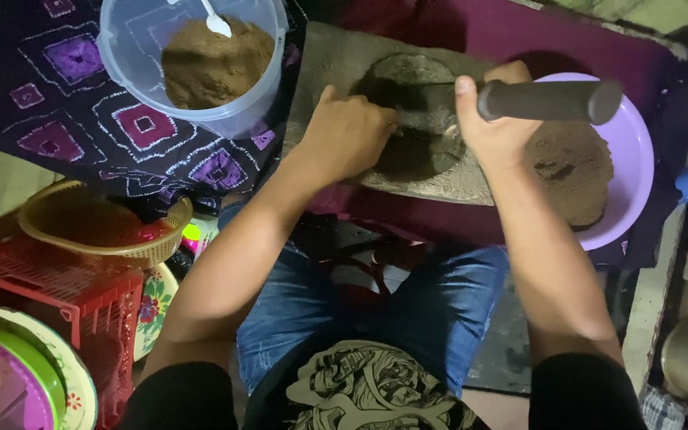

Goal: A person uses a stone pestle to pound and grind brown powder on a stone slab, occasionally repositioning the powder with their hand.

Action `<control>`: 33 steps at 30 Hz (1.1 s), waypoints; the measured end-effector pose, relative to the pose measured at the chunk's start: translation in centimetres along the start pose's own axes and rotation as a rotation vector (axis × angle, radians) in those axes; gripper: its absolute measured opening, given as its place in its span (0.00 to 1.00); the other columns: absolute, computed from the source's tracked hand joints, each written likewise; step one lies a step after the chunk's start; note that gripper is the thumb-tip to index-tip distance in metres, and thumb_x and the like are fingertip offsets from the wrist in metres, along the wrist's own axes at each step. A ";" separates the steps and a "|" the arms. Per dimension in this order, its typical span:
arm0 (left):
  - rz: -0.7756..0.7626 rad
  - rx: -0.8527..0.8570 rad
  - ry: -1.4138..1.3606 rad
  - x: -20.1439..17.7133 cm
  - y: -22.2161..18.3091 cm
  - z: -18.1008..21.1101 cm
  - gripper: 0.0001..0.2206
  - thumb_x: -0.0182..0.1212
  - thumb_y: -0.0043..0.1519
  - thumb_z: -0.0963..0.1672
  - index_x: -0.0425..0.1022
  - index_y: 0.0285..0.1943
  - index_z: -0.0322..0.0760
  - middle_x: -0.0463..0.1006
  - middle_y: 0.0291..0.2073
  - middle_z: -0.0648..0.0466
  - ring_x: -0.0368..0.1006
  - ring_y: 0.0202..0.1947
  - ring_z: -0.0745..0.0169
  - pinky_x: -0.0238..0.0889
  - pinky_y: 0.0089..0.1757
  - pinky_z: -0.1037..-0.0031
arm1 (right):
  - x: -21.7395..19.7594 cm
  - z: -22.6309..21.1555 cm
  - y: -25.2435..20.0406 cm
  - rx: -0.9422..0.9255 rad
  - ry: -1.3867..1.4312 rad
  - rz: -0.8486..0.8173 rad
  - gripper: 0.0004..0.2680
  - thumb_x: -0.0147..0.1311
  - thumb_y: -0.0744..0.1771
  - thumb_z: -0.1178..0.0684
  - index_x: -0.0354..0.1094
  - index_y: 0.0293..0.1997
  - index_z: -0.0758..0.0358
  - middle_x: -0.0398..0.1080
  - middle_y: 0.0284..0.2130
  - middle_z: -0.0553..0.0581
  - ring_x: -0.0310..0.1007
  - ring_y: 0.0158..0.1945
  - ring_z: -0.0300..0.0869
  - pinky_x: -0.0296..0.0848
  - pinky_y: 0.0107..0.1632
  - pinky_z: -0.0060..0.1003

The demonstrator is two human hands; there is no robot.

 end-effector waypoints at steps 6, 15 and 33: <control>-0.218 -0.022 -0.262 -3.5 -0.1 0.6 0.14 0.46 0.71 0.46 0.82 0.54 0.54 0.85 0.41 0.52 0.76 0.46 0.42 0.55 0.49 0.44 | 0.3 0.6 0.0 0.058 0.047 -0.018 0.15 0.65 0.71 0.50 0.59 0.33 0.65 0.60 0.24 0.54 0.62 0.28 0.43 0.63 0.36 0.40; 0.151 0.011 0.175 -1.0 -0.6 -1.6 0.10 0.55 0.55 0.40 0.70 0.21 0.49 0.74 0.15 0.58 0.69 0.16 0.51 0.59 0.37 0.58 | 0.6 0.6 -0.1 0.061 -0.004 -0.028 0.14 0.67 0.70 0.53 0.62 0.31 0.64 0.66 0.26 0.56 0.68 0.30 0.46 0.68 0.41 0.42; 0.338 0.011 0.172 -3.1 -0.8 1.9 0.07 0.55 0.60 0.39 0.71 0.30 0.47 0.72 0.22 0.58 0.66 0.27 0.54 0.53 0.34 0.64 | 0.3 -0.3 0.2 -0.020 -0.005 -0.032 0.15 0.65 0.71 0.53 0.58 0.31 0.65 0.63 0.25 0.57 0.64 0.28 0.47 0.66 0.40 0.42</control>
Point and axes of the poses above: each hand's wrist, its own y-axis towards the middle knuckle, its own x-axis out of the palm, z = x × y, the point moved 7 cm from there along y, towards the middle knuckle
